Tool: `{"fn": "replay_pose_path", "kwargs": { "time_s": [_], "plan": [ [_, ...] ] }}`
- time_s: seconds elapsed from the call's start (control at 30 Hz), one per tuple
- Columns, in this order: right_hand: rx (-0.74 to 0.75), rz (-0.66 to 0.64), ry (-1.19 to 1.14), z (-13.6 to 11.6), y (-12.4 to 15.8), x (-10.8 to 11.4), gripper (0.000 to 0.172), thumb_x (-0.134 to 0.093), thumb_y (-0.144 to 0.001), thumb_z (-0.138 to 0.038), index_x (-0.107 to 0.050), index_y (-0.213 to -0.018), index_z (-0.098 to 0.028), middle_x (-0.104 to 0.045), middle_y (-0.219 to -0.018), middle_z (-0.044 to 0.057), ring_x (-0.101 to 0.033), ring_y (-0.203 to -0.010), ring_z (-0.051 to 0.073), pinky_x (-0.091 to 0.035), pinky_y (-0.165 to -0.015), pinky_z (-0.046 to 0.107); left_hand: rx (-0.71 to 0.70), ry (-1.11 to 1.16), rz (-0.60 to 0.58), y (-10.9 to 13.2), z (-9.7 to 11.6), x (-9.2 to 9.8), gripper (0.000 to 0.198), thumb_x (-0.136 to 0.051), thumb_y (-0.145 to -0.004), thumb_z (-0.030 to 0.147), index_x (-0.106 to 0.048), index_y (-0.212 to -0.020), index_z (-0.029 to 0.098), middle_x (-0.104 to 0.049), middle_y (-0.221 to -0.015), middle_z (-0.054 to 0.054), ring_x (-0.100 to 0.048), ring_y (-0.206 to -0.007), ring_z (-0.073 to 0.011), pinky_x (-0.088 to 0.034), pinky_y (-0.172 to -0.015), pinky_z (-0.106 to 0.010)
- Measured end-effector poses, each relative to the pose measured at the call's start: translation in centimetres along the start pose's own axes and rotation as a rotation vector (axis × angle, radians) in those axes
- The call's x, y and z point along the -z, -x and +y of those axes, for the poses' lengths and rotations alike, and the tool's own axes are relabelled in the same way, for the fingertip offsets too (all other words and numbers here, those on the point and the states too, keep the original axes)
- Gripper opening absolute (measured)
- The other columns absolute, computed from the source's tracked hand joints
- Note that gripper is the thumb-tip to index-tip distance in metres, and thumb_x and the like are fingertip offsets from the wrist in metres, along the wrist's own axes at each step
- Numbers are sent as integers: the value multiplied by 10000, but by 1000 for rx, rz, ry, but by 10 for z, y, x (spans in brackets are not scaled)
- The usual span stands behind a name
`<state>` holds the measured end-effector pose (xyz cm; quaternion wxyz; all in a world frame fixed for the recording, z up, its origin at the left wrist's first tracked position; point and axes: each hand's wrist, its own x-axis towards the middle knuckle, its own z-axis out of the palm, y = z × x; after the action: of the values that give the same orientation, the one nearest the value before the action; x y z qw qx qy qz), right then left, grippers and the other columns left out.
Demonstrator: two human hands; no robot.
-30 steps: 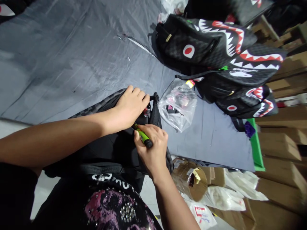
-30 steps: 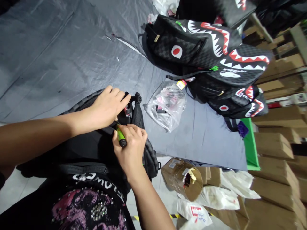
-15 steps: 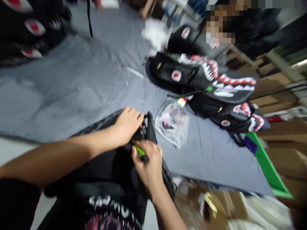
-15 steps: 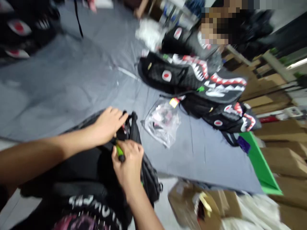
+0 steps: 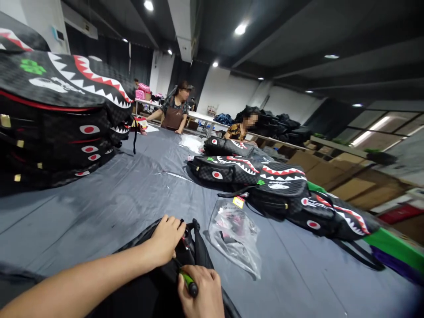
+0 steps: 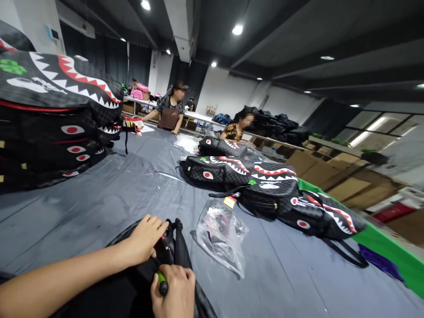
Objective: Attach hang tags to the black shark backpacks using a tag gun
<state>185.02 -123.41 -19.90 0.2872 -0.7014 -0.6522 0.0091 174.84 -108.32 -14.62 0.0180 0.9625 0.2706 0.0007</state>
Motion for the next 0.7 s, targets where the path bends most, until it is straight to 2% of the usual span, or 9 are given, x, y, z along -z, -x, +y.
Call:
{"fn": "replay_pose_path", "kwargs": {
  "time_s": [0.1, 0.2, 0.3, 0.37, 0.4, 0.47, 0.53, 0.6, 0.7],
  "plan": [
    [-34, 36, -10, -5, 4, 2, 139, -576, -809, -153, -646, -848, -267, -670, -791, -30, -608, -764, 191, -289, -726, 345, -15, -41, -12, 10, 3, 14, 941, -801, -692, 433, -359, -1458, 111, -543, -1324, -173, -492, -1198, -308, -381, -1029, -442],
    [-11, 170, -54, -24, 7, 3, 114, -537, -781, -158, -616, -764, -238, -620, -710, -6, -551, -705, 203, -255, -706, 355, -5, -84, -9, 35, 5, 28, 1098, -826, -635, 489, -257, -1511, 152, -484, -1406, -192, -467, -1243, -323, -372, -1042, -480],
    [77, 276, -97, -54, 13, 3, 82, -524, -743, -169, -576, -700, -215, -563, -649, 11, -490, -657, 208, -232, -685, 358, 107, -127, -31, 75, 2, 36, 1312, -899, -486, 464, -141, -1539, 273, -206, -1592, -169, -290, -1401, -379, -309, -1084, -586],
    [140, 289, -155, -73, 16, 4, 63, -534, -741, -165, -570, -709, -204, -568, -674, 15, -488, -675, 209, -247, -704, 359, 273, -149, -34, 106, -6, 40, 1318, -902, -488, 380, -101, -1535, 345, -25, -1629, -113, -144, -1466, -386, -286, -1099, -612],
    [155, 292, -186, -81, 18, 5, 58, -539, -745, -159, -566, -712, -199, -575, -690, 18, -492, -690, 210, -256, -718, 362, 368, -135, -30, 122, -10, 41, 1294, -883, -525, 352, -73, -1535, 353, 22, -1630, -99, -124, -1476, -375, -315, -1097, -585],
    [160, 276, -221, -94, 21, 6, 56, -555, -751, -157, -556, -709, -193, -580, -706, 22, -493, -708, 213, -266, -740, 370, 527, -46, -26, 148, -19, 42, 1234, -811, -633, 323, 31, -1536, 329, 57, -1627, -104, -211, -1464, -336, -422, -1052, -473],
    [165, 235, -199, -102, 22, 5, 66, -580, -747, -166, -548, -697, -196, -575, -694, 20, -482, -701, 214, -260, -737, 377, 602, 43, -32, 164, -22, 41, 1231, -759, -687, 299, 152, -1516, 294, 85, -1621, -127, -345, -1409, -308, -498, -971, -379],
    [188, 186, -167, -108, 23, 3, 78, -605, -734, -177, -545, -690, -203, -580, -688, 15, -479, -697, 214, -252, -728, 383, 598, 24, -41, 168, -20, 39, 1284, -766, -661, 235, 207, -1497, 296, 135, -1612, -135, -398, -1370, -316, -536, -902, -352],
    [206, 100, -144, -112, 22, -3, 55, -611, -721, -181, -567, -709, -212, -612, -718, 11, -507, -725, 214, -262, -740, 389, 517, -128, -59, 155, -16, 34, 1358, -807, -582, 154, 175, -1506, 312, 161, -1603, -151, -405, -1342, -358, -564, -824, -362]
  ]
}}
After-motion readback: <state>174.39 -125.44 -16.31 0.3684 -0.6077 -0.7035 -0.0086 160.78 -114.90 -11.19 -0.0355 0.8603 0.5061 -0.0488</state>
